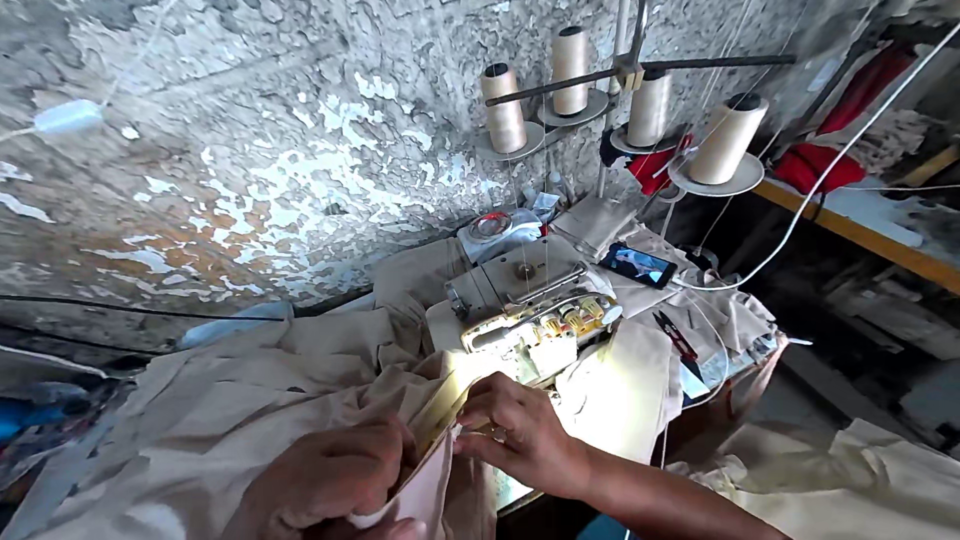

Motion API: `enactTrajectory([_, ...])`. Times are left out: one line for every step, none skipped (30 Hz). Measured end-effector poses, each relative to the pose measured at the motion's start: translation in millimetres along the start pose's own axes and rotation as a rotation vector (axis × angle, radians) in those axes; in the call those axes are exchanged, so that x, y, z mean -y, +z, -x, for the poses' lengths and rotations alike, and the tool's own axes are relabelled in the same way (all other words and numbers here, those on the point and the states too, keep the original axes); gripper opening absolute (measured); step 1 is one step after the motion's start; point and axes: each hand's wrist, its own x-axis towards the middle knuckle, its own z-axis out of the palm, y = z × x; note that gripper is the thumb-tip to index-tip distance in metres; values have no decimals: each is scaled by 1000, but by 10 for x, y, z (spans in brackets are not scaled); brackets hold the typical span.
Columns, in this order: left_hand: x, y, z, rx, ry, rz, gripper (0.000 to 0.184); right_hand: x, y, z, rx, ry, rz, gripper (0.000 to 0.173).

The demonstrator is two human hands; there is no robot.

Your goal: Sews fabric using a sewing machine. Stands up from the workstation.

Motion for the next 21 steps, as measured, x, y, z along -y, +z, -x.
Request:
enactTrajectory([10,0,-13,-2,11,1,29,-4,-8,-4,18,2,-12,23])
enactTrajectory([16,-4,-26,-2,20,0,30,-13,-18,-18,49,19,-44,23])
enactTrajectory([21,-9,-33,-2,26,-1,30,-17,-29,-39,77,37,-81,22])
enactTrajectory([25,-19,-36,-1,28,-4,30,-14,-43,-65,93,39,-97,23])
enactTrajectory([25,-32,-37,2,28,-8,30,3,-62,-94,108,31,-103,23])
enactTrajectory([25,-45,-36,4,28,-17,30,31,-82,-124,129,33,-117,23])
enactTrajectory([23,-56,-33,4,25,-28,30,60,-99,-150,156,46,-140,23])
enactTrajectory([24,-65,-29,4,21,-47,30,83,-109,-171,181,67,-174,21])
enactTrajectory([26,-75,-25,1,17,-75,30,100,-117,-188,200,90,-216,19])
enactTrajectory([28,-90,-19,-1,10,-102,31,112,-125,-201,207,103,-254,17])
enactTrajectory([27,-110,-10,-3,4,-116,30,123,-137,-208,196,104,-275,16])
enactTrajectory([29,-124,-3,-5,4,-102,31,128,-154,-211,178,99,-287,16])
enactTrajectory([32,-122,0,-9,6,-51,30,125,-174,-211,164,91,-292,18])
enactTrajectory([38,-104,2,-19,6,30,29,115,-189,-207,156,85,-291,18])
enactTrajectory([47,-72,4,-32,6,111,26,91,-195,-200,153,79,-283,19])
enactTrajectory([52,-40,2,-43,8,178,23,51,-196,-187,155,69,-253,19])
enactTrajectory([58,-17,-1,-55,14,234,21,-4,-195,-166,155,66,-209,20])
enactTrajectory([67,-4,-1,-73,20,282,19,-80,-195,-129,154,79,-166,19])
enactTrajectory([77,2,-4,-95,24,316,17,-170,-205,-85,162,115,-123,19])
enactTrajectory([85,3,-12,-112,30,344,15,-263,-225,-41,178,173,-77,20])
enactTrajectory([91,1,-23,-115,37,361,15,-353,-251,3,201,253,-35,21])
